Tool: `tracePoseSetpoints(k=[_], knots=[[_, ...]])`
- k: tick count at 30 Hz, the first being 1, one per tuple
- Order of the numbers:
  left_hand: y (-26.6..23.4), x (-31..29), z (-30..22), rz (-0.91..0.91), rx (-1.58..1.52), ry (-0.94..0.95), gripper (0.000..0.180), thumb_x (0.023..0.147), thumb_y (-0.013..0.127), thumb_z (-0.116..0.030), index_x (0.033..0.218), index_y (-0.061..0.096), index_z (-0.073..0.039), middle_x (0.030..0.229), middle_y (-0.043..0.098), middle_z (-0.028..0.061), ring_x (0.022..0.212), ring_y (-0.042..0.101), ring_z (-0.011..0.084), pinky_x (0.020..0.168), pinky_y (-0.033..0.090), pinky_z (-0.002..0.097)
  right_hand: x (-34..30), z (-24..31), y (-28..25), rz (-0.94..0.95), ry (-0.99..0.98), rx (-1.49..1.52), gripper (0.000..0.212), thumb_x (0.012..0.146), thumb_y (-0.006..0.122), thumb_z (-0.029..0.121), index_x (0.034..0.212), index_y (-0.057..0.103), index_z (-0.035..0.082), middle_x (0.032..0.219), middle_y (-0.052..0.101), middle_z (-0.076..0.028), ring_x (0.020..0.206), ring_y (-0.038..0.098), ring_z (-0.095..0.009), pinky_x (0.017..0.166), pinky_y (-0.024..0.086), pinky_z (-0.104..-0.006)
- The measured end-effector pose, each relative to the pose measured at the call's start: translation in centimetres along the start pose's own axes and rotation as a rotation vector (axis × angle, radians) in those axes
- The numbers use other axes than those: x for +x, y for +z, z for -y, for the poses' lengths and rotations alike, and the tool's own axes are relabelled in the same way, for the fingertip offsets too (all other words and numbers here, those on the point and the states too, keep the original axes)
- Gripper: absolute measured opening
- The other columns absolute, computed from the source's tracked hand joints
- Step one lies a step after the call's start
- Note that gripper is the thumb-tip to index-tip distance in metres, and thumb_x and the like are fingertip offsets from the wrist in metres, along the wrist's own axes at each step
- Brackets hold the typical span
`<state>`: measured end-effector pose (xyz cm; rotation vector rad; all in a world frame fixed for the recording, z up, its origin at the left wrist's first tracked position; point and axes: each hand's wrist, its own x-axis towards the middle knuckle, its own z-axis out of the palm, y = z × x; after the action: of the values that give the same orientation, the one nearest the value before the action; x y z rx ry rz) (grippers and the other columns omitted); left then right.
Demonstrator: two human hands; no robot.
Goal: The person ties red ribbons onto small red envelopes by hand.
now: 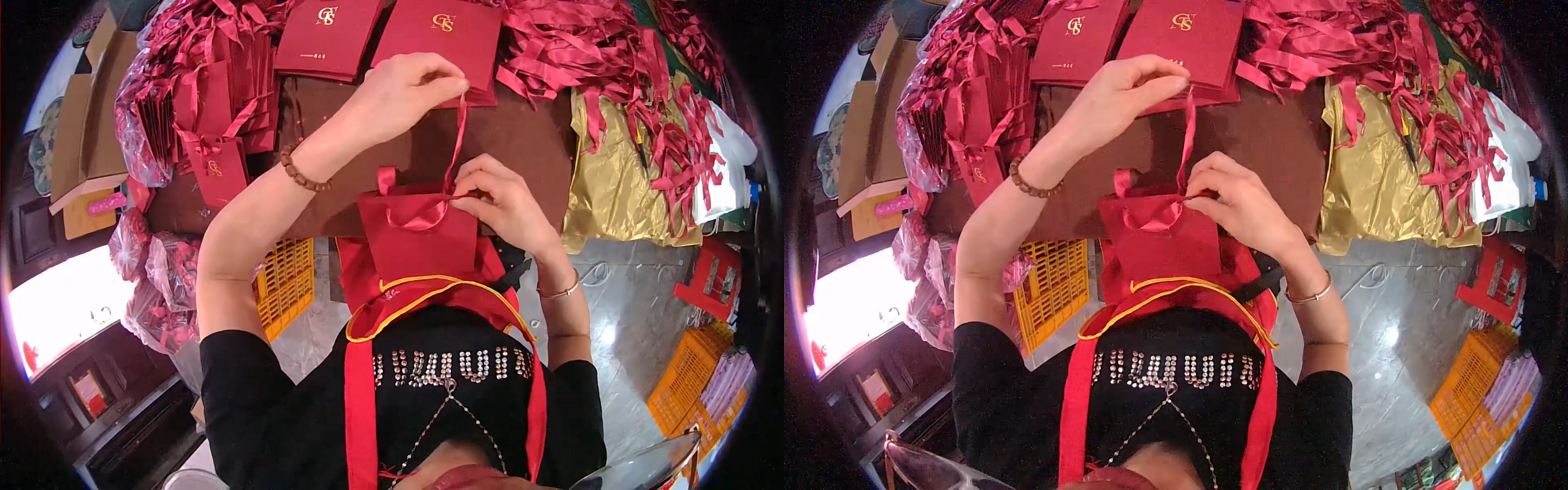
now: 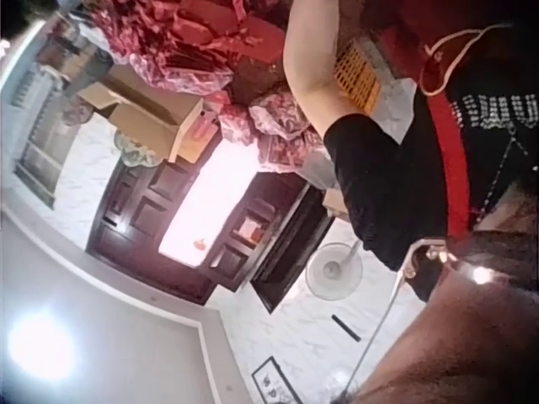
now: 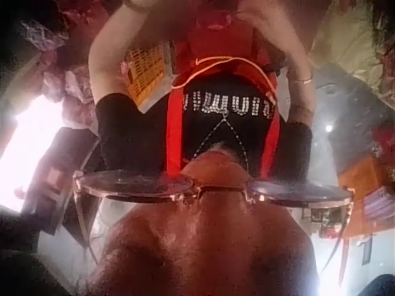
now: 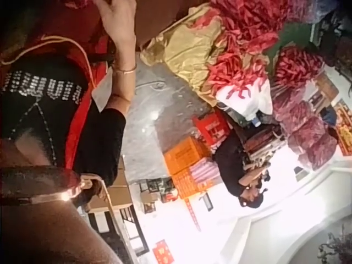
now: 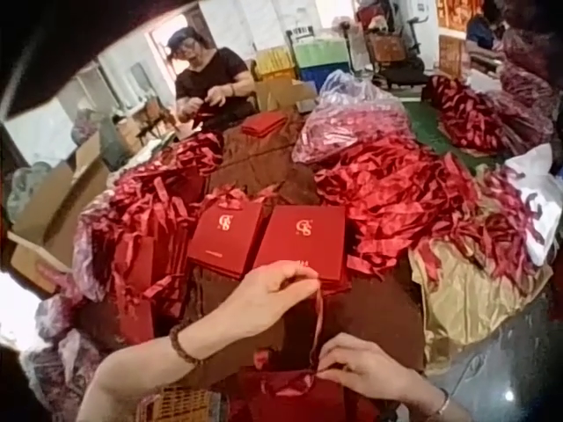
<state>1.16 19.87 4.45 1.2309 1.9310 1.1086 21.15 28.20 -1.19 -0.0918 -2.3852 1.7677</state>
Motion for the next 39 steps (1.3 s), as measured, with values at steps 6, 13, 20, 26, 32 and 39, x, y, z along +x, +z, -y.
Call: tracePoseSetpoints(k=[6,13,20,26,32,39], knots=[[-2.9,-2.9,2.0,0.241,0.208,-0.178,0.023,0.090,0.059,-0.020,0.103,0.062,-0.001,0.080,0.062,0.0008,0.074,0.054,0.0077,0.066,0.045,0.0241,-0.1,-0.5,-1.0,-0.092,0.101,0.037,0.011,0.078,0.068,0.003,0.086,0.061,0.000,0.094,0.056,-0.005,0.082,0.055,-0.013,0.067,0.044,-0.0251],[-0.4,-5.1,3.9,0.224,0.073,-0.138,0.023,0.086,0.061,-0.014,0.105,0.059,-0.002,0.077,0.060,0.0025,0.070,0.054,0.0108,0.068,0.044,0.0253,0.4,-0.1,-0.9,-0.059,0.114,-0.005,0.011,0.077,0.067,0.002,0.086,0.061,0.001,0.092,0.056,-0.004,0.082,0.055,-0.014,0.068,0.044,-0.0252],[-1.3,-5.4,7.0,-0.457,-1.049,-0.324,0.021,0.085,0.063,-0.004,0.104,0.056,-0.009,0.076,0.054,-0.0025,0.063,0.050,0.0073,0.057,0.039,0.0207,0.2,1.6,-0.1,-0.122,0.130,0.101,0.012,0.076,0.069,0.000,0.084,0.060,-0.002,0.092,0.056,-0.006,0.083,0.055,-0.014,0.070,0.044,-0.0254],[-2.5,-5.6,5.0,-0.326,-0.998,-0.213,0.030,0.094,0.054,-0.019,0.122,0.052,-0.008,0.092,0.061,0.0014,0.077,0.057,0.0112,0.070,0.044,0.0251,0.0,0.9,-0.7,-0.380,0.154,0.201,0.015,0.075,0.070,-0.002,0.086,0.060,0.000,0.096,0.055,-0.005,0.089,0.054,-0.013,0.077,0.044,-0.0242],[0.7,-9.2,6.0,0.081,-1.230,-0.368,0.052,0.097,0.044,-0.029,0.140,0.031,-0.003,0.134,0.047,0.0137,0.120,0.049,0.0255,0.099,0.043,0.0402,0.3,0.0,-2.4,-0.434,-0.052,0.153,0.016,0.073,0.071,-0.003,0.083,0.059,0.002,0.097,0.056,-0.006,0.092,0.055,-0.015,0.080,0.044,-0.0267],[6.8,-9.0,3.3,0.509,-1.739,-0.138,0.062,0.093,0.040,-0.048,0.136,0.037,-0.004,0.128,0.048,0.0226,0.103,0.055,0.0343,0.083,0.048,0.0408,2.9,-1.6,0.4,-0.404,-0.205,0.583,0.015,0.078,0.069,0.002,0.087,0.056,0.004,0.099,0.055,-0.004,0.094,0.053,-0.013,0.084,0.043,-0.0288]])
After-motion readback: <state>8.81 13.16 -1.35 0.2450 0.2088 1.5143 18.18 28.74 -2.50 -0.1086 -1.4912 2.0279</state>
